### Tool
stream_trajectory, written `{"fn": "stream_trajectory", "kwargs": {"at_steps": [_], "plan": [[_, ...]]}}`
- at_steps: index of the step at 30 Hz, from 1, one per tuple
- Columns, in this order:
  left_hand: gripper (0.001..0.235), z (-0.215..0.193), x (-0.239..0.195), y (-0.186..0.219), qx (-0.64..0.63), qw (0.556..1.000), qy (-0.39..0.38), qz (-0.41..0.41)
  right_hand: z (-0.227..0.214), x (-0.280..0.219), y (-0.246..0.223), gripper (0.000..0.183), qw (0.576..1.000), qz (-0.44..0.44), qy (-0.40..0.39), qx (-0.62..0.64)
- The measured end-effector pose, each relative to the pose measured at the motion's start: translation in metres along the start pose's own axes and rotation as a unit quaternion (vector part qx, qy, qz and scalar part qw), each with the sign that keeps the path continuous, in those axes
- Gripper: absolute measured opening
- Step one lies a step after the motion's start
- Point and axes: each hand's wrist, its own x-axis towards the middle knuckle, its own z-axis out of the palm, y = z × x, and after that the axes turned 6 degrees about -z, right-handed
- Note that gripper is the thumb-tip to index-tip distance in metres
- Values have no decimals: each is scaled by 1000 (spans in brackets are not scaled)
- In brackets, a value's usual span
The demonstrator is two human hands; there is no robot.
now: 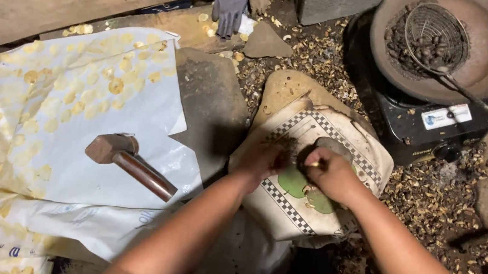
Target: The person uses a stone pestle to crush small nuts on a patterned cloth. They repeatedly pick up the crushed nuts and transfer them onto a large white sack nearby. The person also uses a hammer to flatten some of the nuts on the sack.
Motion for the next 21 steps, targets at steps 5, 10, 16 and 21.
{"fn": "stream_trajectory", "kwargs": {"at_steps": [5, 10, 16, 21], "plan": [[30, 8, -24, 0, 108, 994, 14, 16, -2, -11, -19, 16, 990, -64, 90, -86], [26, 16, -39, -6, -150, 969, -186, -67, -1, -60, -99, 24, 969, -174, 79, -154], [25, -30, -38, 92, -234, 868, -430, -87, -51, -95, -187, 27, 867, -349, 231, -270], [37, -148, -170, 277, 136, 950, -193, 206, -1, -82, -290, 22, 866, -367, 115, -320]]}}
